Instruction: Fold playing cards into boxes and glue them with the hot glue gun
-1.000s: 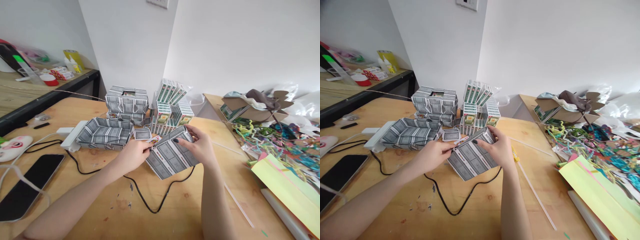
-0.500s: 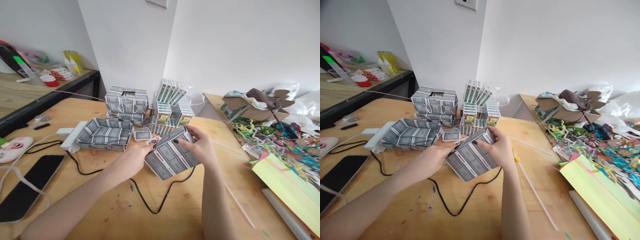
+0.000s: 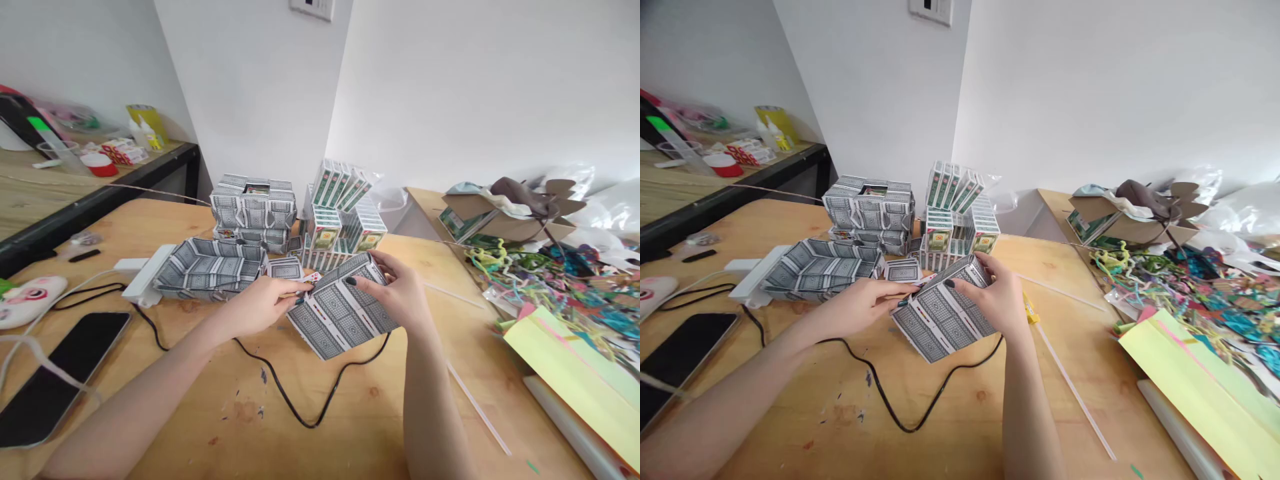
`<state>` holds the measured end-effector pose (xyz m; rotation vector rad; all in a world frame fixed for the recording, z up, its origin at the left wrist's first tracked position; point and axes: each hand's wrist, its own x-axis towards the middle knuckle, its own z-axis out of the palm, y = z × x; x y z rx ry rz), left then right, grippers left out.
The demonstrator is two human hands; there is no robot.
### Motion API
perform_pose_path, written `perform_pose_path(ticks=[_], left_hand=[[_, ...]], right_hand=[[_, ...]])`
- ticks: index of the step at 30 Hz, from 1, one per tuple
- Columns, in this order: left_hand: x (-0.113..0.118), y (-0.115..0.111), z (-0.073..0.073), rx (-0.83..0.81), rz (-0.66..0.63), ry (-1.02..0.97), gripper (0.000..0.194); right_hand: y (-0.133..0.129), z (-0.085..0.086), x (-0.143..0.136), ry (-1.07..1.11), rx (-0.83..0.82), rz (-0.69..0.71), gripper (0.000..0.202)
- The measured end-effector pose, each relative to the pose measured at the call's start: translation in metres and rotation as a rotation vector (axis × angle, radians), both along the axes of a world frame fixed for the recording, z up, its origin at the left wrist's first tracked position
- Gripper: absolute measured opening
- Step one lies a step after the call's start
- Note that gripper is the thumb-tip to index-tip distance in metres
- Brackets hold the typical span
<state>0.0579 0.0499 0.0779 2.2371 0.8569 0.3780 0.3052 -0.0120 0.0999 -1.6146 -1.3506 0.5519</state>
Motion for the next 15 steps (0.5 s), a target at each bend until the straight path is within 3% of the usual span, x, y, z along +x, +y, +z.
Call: perform_pose_path(ticks=[9, 15], left_hand=[[-0.0005, -0.0003, 0.0031, 0.131, -0.050, 0.016, 0.037], [0.0035, -0.0030, 0.0051, 0.087, -0.020, -0.009, 0.037]], right_hand=[[-0.0002, 0.0014, -0.0003, -0.022, 0.005, 0.006, 0.061], [0.0001, 0.0008, -0.0001, -0.006, -0.005, 0.006, 0.062]])
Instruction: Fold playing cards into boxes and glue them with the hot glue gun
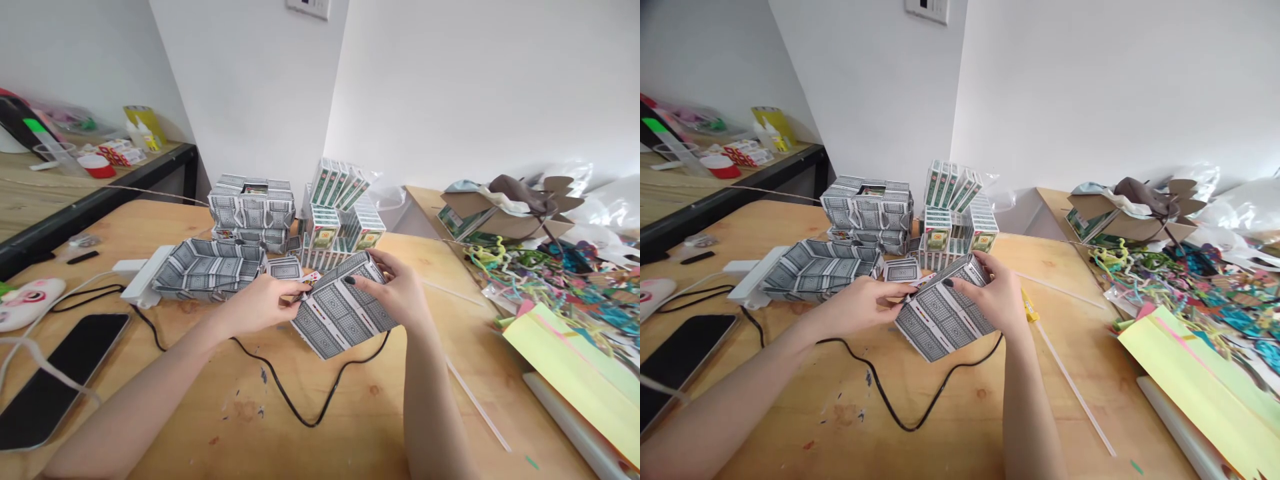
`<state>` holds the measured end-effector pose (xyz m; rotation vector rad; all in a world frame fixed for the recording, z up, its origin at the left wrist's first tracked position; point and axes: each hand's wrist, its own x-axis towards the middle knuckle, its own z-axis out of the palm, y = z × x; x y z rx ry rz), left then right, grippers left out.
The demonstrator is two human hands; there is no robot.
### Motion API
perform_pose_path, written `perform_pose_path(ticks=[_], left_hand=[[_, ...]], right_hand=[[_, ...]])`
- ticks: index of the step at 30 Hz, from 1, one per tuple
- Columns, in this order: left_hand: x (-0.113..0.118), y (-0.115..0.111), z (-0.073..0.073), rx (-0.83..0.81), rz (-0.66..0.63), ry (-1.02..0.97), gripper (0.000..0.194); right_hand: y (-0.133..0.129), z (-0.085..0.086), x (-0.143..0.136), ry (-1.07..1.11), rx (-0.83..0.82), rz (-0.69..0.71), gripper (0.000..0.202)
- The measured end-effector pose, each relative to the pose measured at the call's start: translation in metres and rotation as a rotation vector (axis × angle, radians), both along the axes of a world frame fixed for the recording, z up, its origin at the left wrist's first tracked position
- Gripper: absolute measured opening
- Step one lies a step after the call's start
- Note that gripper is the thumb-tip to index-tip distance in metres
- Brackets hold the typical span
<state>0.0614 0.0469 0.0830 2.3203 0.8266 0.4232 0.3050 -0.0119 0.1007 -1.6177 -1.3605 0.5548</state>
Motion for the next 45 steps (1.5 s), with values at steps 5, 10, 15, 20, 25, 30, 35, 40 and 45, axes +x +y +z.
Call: perform_pose_path(ticks=[5, 10, 15, 20, 25, 30, 35, 40, 45], left_hand=[[0.001, 0.001, -0.004, -0.100, 0.043, -0.088, 0.034], [-0.001, 0.004, -0.005, -0.180, 0.021, -0.096, 0.039], [-0.002, 0.001, 0.001, -0.082, -0.032, -0.013, 0.039], [0.003, -0.008, 0.005, 0.136, 0.022, 0.055, 0.034], [0.013, -0.023, 0.001, 0.259, 0.137, 0.158, 0.032], [0.016, -0.036, -0.008, 0.423, 0.194, 0.259, 0.040], [0.015, -0.037, -0.016, 0.394, 0.149, 0.185, 0.049], [0.015, -0.040, -0.026, 0.391, 0.174, 0.118, 0.055], [0.011, -0.033, -0.025, 0.204, 0.155, 0.018, 0.062]], right_hand=[[-0.001, 0.001, -0.001, -0.016, 0.003, -0.007, 0.060], [-0.001, 0.003, -0.002, -0.031, -0.001, -0.009, 0.062], [-0.002, 0.003, -0.003, -0.050, -0.007, -0.014, 0.063], [-0.003, 0.003, -0.005, -0.053, -0.006, -0.009, 0.063], [-0.004, 0.003, -0.007, -0.067, -0.003, -0.020, 0.066], [-0.004, 0.003, -0.007, -0.055, -0.009, -0.027, 0.066], [-0.002, 0.003, -0.003, -0.007, 0.003, -0.004, 0.062], [-0.001, 0.002, 0.000, 0.022, -0.009, 0.010, 0.062], [0.000, 0.003, -0.001, 0.041, -0.020, -0.004, 0.062]])
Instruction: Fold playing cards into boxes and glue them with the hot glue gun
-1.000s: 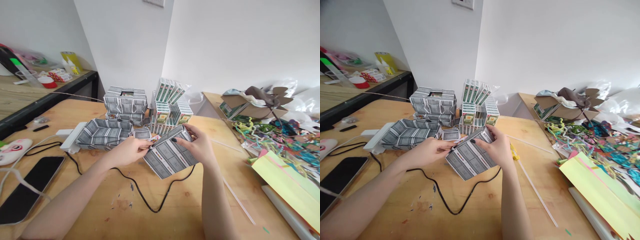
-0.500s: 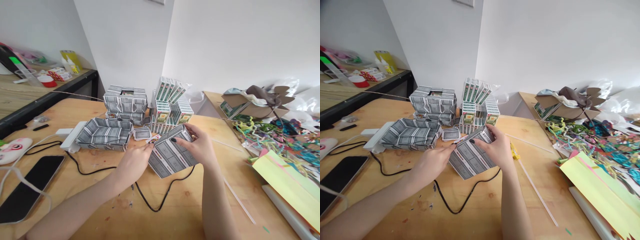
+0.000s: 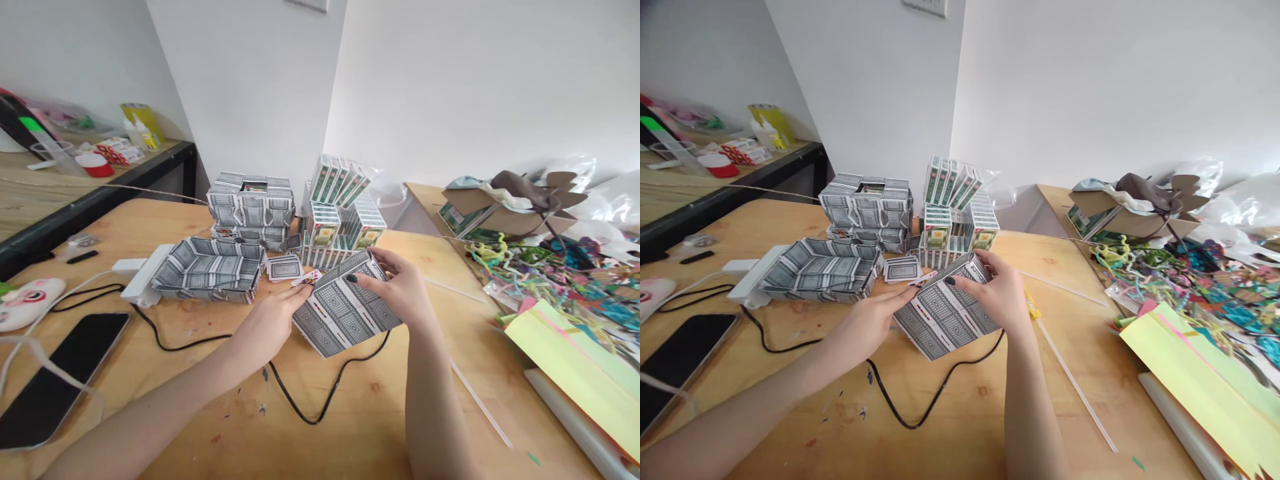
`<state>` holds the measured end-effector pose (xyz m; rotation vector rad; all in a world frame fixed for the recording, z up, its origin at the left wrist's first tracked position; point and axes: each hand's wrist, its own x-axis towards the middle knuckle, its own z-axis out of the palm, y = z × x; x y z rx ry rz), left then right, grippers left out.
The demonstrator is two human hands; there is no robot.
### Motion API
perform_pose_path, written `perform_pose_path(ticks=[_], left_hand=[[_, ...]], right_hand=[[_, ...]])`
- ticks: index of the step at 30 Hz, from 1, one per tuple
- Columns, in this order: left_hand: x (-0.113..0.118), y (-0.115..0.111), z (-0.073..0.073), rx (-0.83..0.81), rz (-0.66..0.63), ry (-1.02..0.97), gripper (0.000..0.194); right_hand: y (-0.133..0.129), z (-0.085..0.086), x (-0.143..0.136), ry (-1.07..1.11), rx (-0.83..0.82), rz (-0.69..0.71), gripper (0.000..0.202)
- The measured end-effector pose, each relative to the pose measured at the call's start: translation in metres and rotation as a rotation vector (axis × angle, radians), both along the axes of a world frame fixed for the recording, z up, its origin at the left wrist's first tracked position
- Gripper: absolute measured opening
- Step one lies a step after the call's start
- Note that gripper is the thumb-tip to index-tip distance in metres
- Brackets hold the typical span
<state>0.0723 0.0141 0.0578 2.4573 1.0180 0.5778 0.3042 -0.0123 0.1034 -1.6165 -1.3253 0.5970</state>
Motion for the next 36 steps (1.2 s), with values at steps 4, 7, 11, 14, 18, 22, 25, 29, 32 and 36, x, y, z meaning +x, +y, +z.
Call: perform_pose_path(ticks=[4, 7, 11, 14, 18, 22, 25, 29, 32, 36], left_hand=[[0.001, 0.006, 0.005, -0.079, 0.031, -0.048, 0.054], [0.004, 0.008, 0.006, -0.052, 0.087, -0.117, 0.042], [0.005, 0.007, -0.003, 0.039, 0.092, -0.083, 0.039], [0.003, 0.006, -0.011, 0.146, 0.071, 0.039, 0.047], [-0.002, 0.008, -0.012, 0.148, 0.017, 0.049, 0.055], [-0.004, 0.014, -0.005, 0.038, -0.042, -0.037, 0.055], [-0.004, 0.017, 0.005, -0.017, -0.081, -0.086, 0.051], [-0.003, 0.017, 0.016, -0.105, -0.080, -0.108, 0.046], [-0.002, 0.018, 0.016, -0.122, -0.051, -0.114, 0.043], [-0.001, 0.021, 0.006, -0.119, 0.014, -0.120, 0.041]], right_hand=[[0.000, 0.000, 0.000, -0.005, -0.001, -0.021, 0.063], [0.001, -0.002, 0.000, -0.028, 0.017, -0.037, 0.063], [0.001, -0.003, 0.001, -0.053, 0.027, -0.041, 0.063], [0.001, -0.004, 0.002, -0.052, 0.022, -0.042, 0.063], [0.001, -0.005, 0.002, -0.037, 0.032, -0.026, 0.062], [0.001, -0.004, 0.002, -0.020, 0.020, -0.008, 0.062], [0.001, -0.002, 0.002, -0.004, 0.007, -0.005, 0.060], [0.000, -0.001, 0.001, 0.000, 0.001, -0.012, 0.061], [0.001, -0.002, 0.002, -0.002, 0.010, -0.016, 0.061], [0.002, -0.006, 0.005, -0.008, 0.023, -0.023, 0.062]])
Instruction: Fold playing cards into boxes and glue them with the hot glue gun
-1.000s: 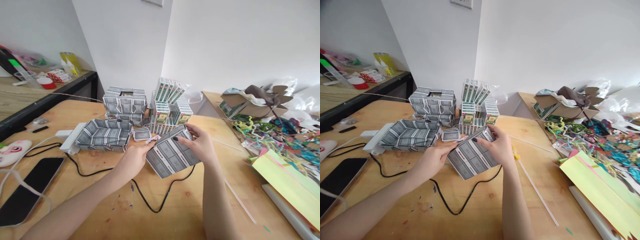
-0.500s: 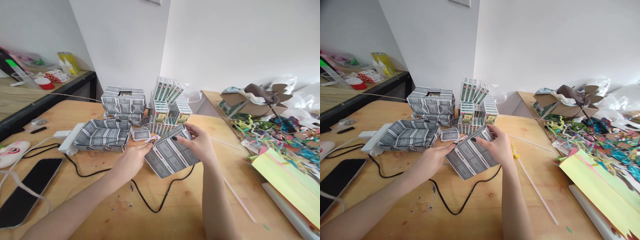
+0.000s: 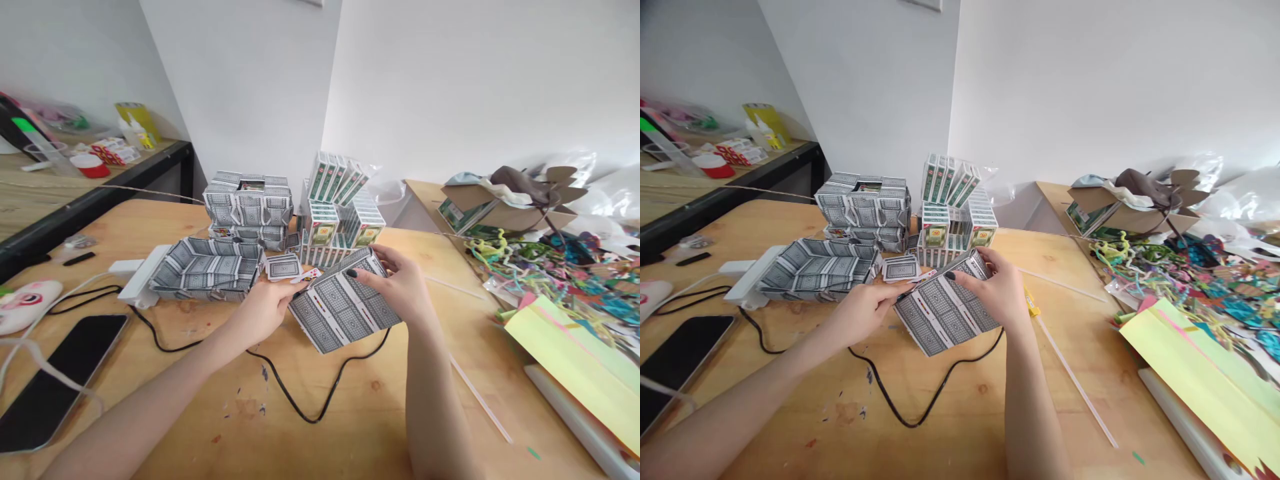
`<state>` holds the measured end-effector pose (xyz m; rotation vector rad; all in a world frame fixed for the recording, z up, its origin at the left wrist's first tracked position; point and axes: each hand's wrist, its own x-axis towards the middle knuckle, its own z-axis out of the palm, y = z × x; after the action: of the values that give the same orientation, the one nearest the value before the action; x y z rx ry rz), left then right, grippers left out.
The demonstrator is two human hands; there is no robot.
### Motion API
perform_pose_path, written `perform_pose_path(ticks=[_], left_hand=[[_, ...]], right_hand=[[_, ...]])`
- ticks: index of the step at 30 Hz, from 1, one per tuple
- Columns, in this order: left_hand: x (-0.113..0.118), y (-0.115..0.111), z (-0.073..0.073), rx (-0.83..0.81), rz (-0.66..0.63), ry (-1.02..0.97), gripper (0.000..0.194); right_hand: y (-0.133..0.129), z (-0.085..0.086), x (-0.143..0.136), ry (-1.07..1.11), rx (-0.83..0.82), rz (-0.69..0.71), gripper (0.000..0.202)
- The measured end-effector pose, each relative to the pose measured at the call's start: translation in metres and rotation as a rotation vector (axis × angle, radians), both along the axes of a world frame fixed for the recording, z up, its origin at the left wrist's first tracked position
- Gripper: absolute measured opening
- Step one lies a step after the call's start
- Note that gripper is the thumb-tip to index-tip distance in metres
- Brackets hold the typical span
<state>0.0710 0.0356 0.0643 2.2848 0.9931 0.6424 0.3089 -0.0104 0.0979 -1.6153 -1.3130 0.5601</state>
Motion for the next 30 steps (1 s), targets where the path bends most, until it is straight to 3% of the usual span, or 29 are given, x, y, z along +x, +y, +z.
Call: perform_pose_path(ticks=[4, 7, 10, 17, 20, 25, 30], left_hand=[[0.001, 0.005, -0.009, -0.013, 0.071, -0.017, 0.037], [0.002, 0.005, -0.009, 0.002, 0.039, -0.024, 0.039], [0.003, 0.002, -0.010, 0.093, 0.011, -0.021, 0.044], [0.003, -0.001, -0.035, 0.305, 0.065, 0.073, 0.052], [0.002, 0.001, -0.027, 0.265, 0.043, 0.053, 0.052], [-0.001, 0.000, 0.001, 0.078, -0.052, 0.010, 0.054], [-0.003, 0.000, 0.009, 0.001, -0.079, 0.030, 0.053]], right_hand=[[0.001, -0.002, 0.003, -0.004, 0.003, -0.002, 0.061], [0.002, -0.003, 0.004, -0.008, -0.004, -0.016, 0.062], [0.002, -0.003, 0.004, -0.014, -0.006, -0.020, 0.063], [0.002, -0.003, 0.003, -0.045, -0.014, -0.063, 0.065], [0.002, -0.003, 0.002, -0.041, -0.008, -0.065, 0.063], [0.001, -0.001, 0.002, 0.012, -0.005, -0.022, 0.062], [0.002, -0.001, 0.002, 0.019, -0.015, -0.019, 0.060]])
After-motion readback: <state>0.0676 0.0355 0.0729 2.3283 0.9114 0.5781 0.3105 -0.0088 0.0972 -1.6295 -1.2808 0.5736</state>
